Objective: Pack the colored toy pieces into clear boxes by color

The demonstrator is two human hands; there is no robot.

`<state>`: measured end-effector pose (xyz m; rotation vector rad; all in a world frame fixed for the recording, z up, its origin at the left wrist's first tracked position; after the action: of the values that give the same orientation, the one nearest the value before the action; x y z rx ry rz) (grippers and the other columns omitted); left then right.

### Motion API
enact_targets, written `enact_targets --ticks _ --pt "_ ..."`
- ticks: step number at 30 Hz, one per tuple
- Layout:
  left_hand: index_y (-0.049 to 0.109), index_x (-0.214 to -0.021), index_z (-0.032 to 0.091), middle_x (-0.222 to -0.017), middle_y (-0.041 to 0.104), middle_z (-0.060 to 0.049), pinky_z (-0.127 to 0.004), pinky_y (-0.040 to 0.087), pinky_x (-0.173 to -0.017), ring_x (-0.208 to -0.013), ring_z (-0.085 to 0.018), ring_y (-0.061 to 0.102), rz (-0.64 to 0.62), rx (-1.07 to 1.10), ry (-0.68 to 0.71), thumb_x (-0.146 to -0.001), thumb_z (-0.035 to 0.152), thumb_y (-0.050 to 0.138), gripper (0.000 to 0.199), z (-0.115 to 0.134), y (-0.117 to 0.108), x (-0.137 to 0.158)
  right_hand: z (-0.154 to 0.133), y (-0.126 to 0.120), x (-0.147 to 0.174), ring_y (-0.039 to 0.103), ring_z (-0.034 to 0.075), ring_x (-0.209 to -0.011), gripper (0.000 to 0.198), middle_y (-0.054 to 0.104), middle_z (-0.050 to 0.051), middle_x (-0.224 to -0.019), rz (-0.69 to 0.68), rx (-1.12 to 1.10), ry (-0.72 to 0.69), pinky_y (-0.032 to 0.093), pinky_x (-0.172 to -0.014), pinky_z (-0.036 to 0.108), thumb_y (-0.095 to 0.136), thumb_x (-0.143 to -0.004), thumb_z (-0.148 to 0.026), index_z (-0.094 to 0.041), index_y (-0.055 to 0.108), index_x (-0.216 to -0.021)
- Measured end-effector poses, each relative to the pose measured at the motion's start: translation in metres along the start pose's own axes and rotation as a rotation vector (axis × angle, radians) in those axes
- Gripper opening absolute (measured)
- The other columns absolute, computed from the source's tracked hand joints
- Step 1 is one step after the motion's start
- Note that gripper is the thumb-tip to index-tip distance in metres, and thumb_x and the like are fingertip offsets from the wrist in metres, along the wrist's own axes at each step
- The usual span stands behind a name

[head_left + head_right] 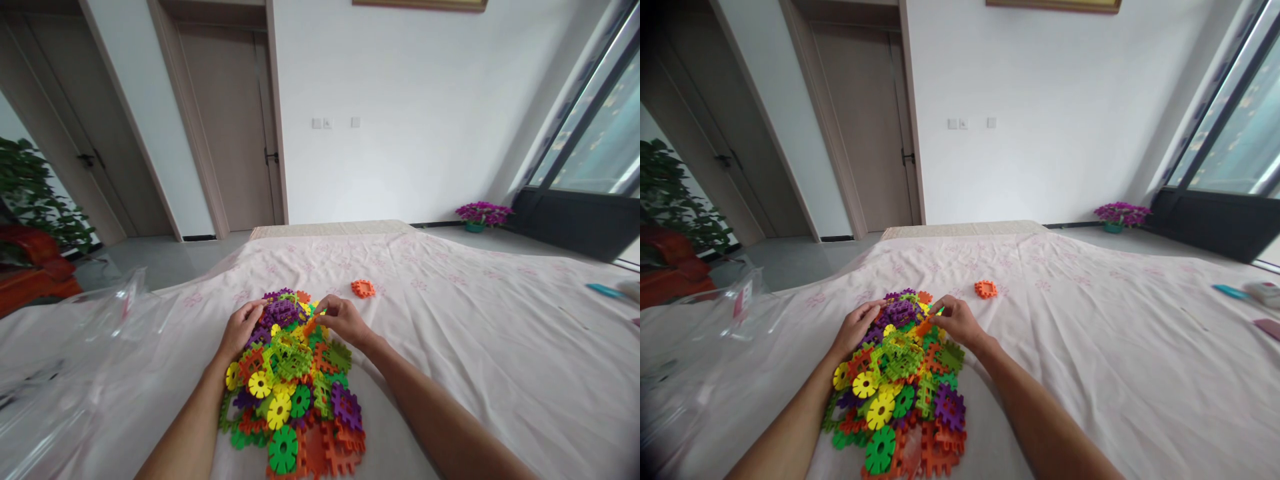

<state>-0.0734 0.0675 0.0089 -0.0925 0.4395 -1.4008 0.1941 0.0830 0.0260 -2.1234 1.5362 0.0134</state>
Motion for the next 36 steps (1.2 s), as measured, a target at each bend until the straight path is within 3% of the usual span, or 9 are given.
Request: enact_targets --ticks 3,8,13,17,23,31,33,36 --pt "0.068 -0.109 0.017 -0.118 0.068 -0.008 -0.036 0.038 -0.105 -0.116 -0.025 0.057 -0.006 -0.002 0.001 -0.082 0.054 0.054 0.047 0.0 0.0 0.0 0.008 -0.019 -0.003 0.055 0.014 -0.062 0.023 0.062 0.001 -0.071 0.189 -0.077 0.002 0.045 -0.059 0.026 0.07 -0.074 -0.039 -0.018 0.066 -0.082" --pt "0.068 -0.11 0.018 -0.12 0.067 -0.009 -0.038 0.037 -0.106 -0.117 -0.026 0.057 -0.004 -0.006 0.001 -0.081 0.055 0.054 0.049 -0.002 0.0 0.0 0.022 -0.078 0.003 0.059 0.019 -0.076 0.015 0.064 0.007 -0.085 0.613 0.213 -0.017 0.05 -0.073 0.033 0.062 -0.077 -0.034 -0.02 0.065 -0.081" --pt "0.068 -0.11 0.018 -0.119 0.068 -0.008 -0.036 0.039 -0.105 -0.117 -0.026 0.058 -0.002 -0.011 -0.002 -0.08 0.058 0.053 0.052 -0.003 0.0 -0.001 0.053 -0.12 0.013 0.06 0.018 -0.079 0.016 0.063 0.008 -0.097 0.766 0.345 0.074 0.05 -0.08 0.033 0.059 -0.075 -0.026 -0.018 0.068 -0.086" --pt "0.069 -0.108 0.019 -0.118 0.068 -0.007 -0.035 0.04 -0.104 -0.116 -0.025 0.059 -0.002 -0.011 -0.004 -0.08 0.058 0.054 0.051 -0.003 0.001 -0.001 0.074 -0.129 0.015 0.061 0.018 -0.08 0.02 0.063 0.007 -0.099 0.716 0.446 0.21 0.049 -0.081 0.033 0.059 -0.073 -0.025 -0.019 0.07 -0.089" --pt "0.068 -0.109 0.019 -0.12 0.067 -0.008 -0.036 0.039 -0.105 -0.117 -0.025 0.058 -0.014 -0.011 0.002 -0.082 0.056 0.053 0.049 -0.002 0.001 0.0 0.078 -0.125 0.012 0.061 0.022 -0.092 0.021 0.065 0.008 -0.1 0.611 0.536 0.251 0.046 -0.086 0.034 0.059 -0.072 -0.022 -0.021 0.073 -0.088" --pt "0.068 -0.11 0.019 -0.121 0.067 -0.007 -0.036 0.039 -0.105 -0.117 -0.025 0.057 -0.013 0.001 -0.001 -0.083 0.054 0.053 0.047 -0.006 0.001 -0.001 0.052 -0.116 0.012 0.058 0.022 -0.095 0.019 0.065 0.007 -0.104 0.645 0.536 0.112 0.045 -0.084 0.035 0.059 -0.077 -0.027 -0.023 0.072 -0.089" --pt "0.068 -0.11 0.019 -0.121 0.067 -0.007 -0.036 0.038 -0.105 -0.117 -0.025 0.057 -0.013 -0.005 0.002 -0.083 0.054 0.054 0.047 -0.005 0.001 -0.001 0.045 -0.098 0.004 0.059 0.018 -0.082 0.018 0.068 0.006 -0.095 0.464 0.377 0.065 0.047 -0.076 0.031 0.06 -0.077 -0.029 -0.02 0.072 -0.087" --pt "0.068 -0.11 0.018 -0.119 0.067 -0.008 -0.036 0.038 -0.105 -0.116 -0.025 0.058 -0.011 -0.011 0.013 -0.083 0.053 0.053 0.047 -0.002 0.001 0.0 0.037 -0.055 -0.002 0.056 0.013 -0.064 0.022 0.068 0.003 -0.075 0.027 0.105 0.088 0.044 -0.061 0.025 0.067 -0.075 -0.036 -0.016 0.072 -0.083"
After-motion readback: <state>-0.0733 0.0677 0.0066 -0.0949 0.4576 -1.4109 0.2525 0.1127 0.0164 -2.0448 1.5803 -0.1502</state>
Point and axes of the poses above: each hand's wrist, its own x-axis away from the middle knuckle, its own y-axis out of the palm, z = x × y, the point moved 6 cm from there along -x, towards the middle knuckle
